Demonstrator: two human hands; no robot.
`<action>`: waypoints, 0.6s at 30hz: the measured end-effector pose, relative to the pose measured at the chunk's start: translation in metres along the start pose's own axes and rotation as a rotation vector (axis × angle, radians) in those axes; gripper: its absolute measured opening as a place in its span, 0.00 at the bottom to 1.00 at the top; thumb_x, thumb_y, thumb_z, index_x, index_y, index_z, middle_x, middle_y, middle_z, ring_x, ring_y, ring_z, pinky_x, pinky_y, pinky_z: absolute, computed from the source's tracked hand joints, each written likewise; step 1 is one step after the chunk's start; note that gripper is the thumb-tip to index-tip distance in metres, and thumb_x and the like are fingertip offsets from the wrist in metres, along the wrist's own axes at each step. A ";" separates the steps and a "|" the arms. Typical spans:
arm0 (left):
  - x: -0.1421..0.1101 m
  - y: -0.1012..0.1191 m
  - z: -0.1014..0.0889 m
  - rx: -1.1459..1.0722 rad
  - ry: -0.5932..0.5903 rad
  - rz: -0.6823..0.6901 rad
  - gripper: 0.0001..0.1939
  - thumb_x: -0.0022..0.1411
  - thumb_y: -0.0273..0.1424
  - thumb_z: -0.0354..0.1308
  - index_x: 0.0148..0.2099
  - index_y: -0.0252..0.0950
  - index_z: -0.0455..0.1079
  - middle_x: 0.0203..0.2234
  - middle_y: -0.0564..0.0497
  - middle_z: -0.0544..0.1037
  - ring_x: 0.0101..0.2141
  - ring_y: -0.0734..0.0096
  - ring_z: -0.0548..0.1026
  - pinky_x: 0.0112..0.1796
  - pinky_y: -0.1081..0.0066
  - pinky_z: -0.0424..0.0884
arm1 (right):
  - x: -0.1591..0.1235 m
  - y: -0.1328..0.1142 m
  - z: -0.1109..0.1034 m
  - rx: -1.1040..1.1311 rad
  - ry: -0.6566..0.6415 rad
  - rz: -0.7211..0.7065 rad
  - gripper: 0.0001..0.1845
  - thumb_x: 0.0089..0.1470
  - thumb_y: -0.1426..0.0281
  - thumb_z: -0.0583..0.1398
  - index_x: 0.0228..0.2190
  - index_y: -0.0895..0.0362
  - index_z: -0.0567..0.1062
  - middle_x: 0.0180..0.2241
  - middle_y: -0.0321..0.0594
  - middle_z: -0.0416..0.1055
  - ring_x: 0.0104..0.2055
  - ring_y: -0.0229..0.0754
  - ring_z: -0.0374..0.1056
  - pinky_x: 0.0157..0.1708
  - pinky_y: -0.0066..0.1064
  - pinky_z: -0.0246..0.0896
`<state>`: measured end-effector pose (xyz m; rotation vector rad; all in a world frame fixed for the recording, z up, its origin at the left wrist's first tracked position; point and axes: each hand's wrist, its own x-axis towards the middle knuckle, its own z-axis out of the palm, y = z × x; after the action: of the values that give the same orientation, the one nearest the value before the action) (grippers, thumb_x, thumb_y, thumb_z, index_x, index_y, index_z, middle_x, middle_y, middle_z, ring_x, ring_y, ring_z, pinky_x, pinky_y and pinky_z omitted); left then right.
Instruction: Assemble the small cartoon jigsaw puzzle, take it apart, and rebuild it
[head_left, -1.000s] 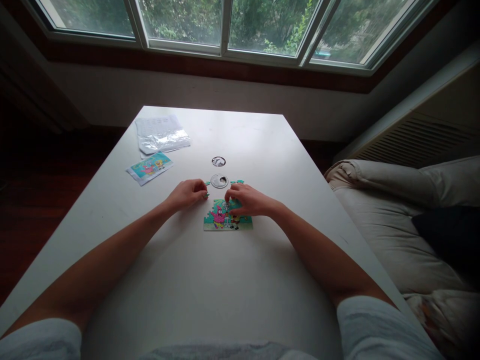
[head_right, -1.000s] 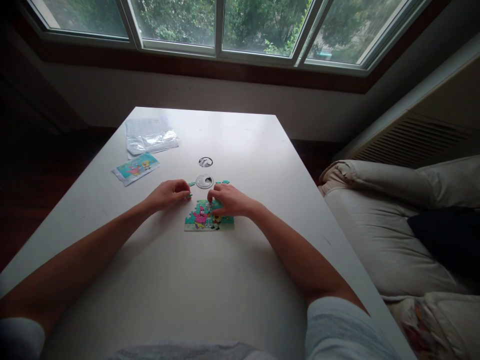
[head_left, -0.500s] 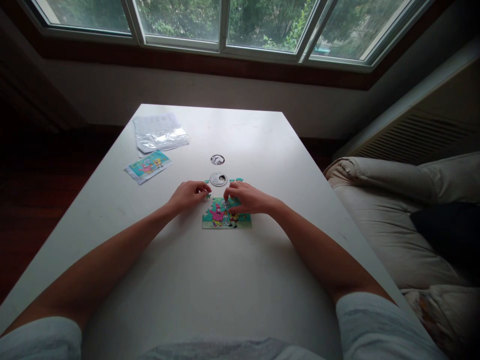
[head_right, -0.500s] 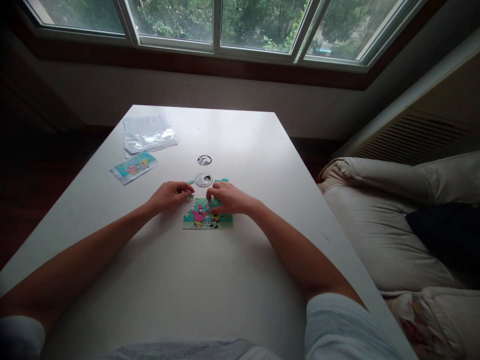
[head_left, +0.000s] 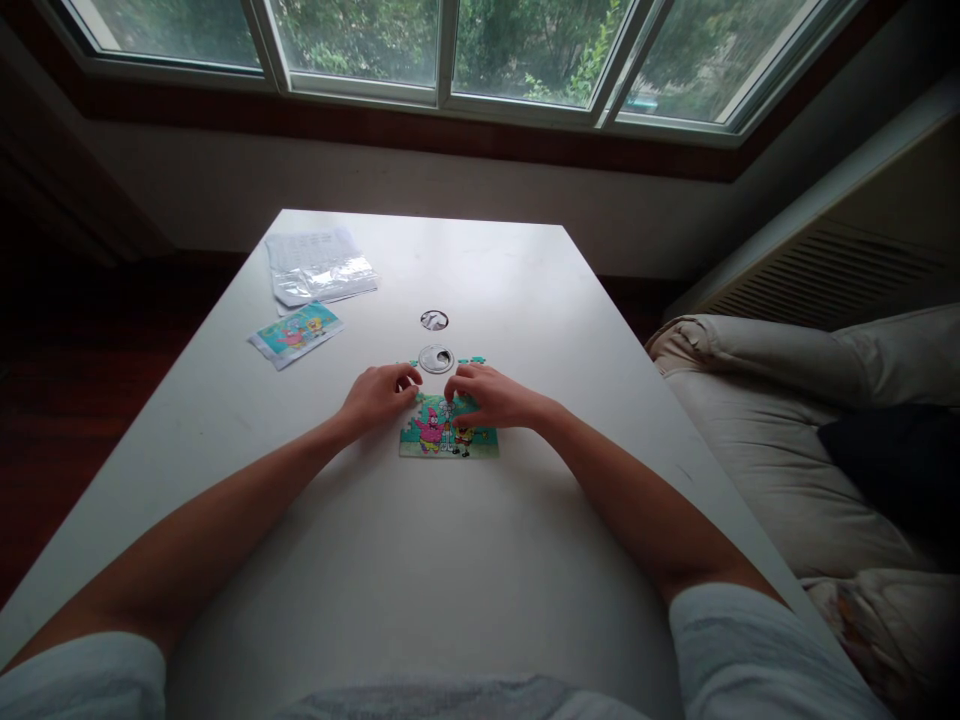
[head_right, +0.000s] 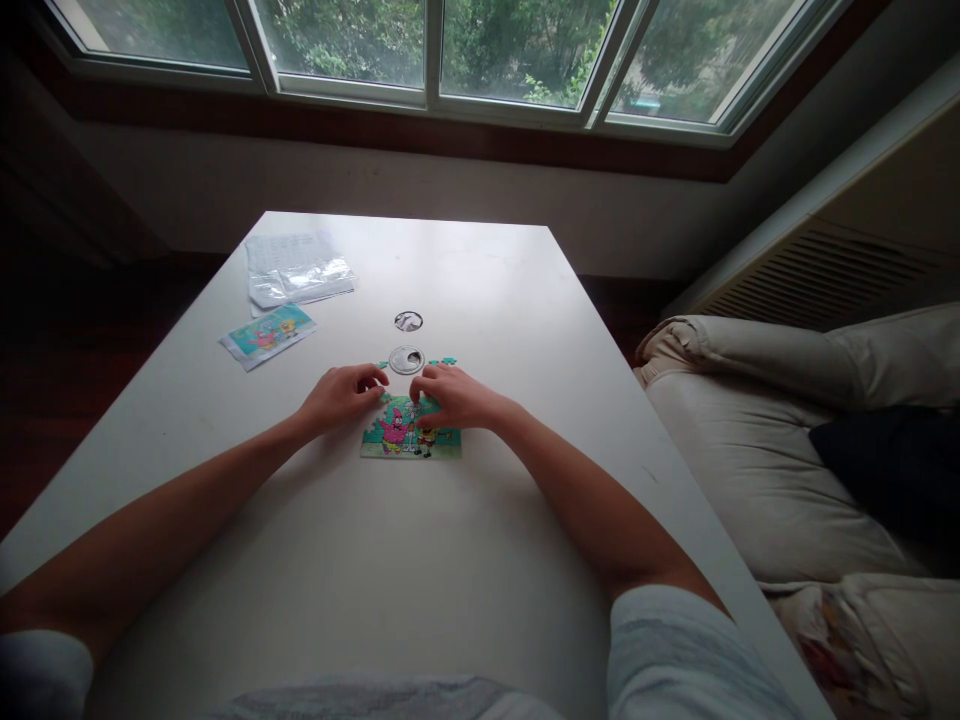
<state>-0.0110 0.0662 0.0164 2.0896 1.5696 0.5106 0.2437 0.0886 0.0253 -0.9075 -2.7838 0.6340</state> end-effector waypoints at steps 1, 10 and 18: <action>0.000 0.000 0.000 0.014 -0.004 0.004 0.12 0.59 0.36 0.56 0.42 0.43 0.78 0.32 0.53 0.82 0.32 0.67 0.76 0.32 0.70 0.64 | 0.000 0.000 0.000 -0.001 0.000 0.000 0.17 0.53 0.61 0.67 0.43 0.53 0.75 0.42 0.43 0.69 0.44 0.47 0.63 0.48 0.39 0.55; 0.001 0.001 -0.006 0.039 -0.077 0.028 0.11 0.58 0.37 0.57 0.39 0.42 0.79 0.31 0.53 0.82 0.31 0.66 0.76 0.29 0.70 0.62 | 0.000 0.002 0.001 -0.002 -0.003 0.000 0.18 0.53 0.60 0.67 0.44 0.53 0.75 0.42 0.43 0.69 0.44 0.47 0.63 0.48 0.39 0.54; 0.001 -0.001 -0.003 -0.008 -0.076 0.059 0.11 0.59 0.36 0.56 0.40 0.41 0.78 0.33 0.52 0.82 0.31 0.67 0.76 0.30 0.71 0.64 | 0.000 0.002 0.001 -0.005 -0.004 0.001 0.18 0.52 0.60 0.67 0.43 0.53 0.75 0.42 0.43 0.70 0.44 0.47 0.63 0.47 0.38 0.55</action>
<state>-0.0131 0.0681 0.0184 2.1290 1.4656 0.4515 0.2445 0.0895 0.0232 -0.9097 -2.7898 0.6296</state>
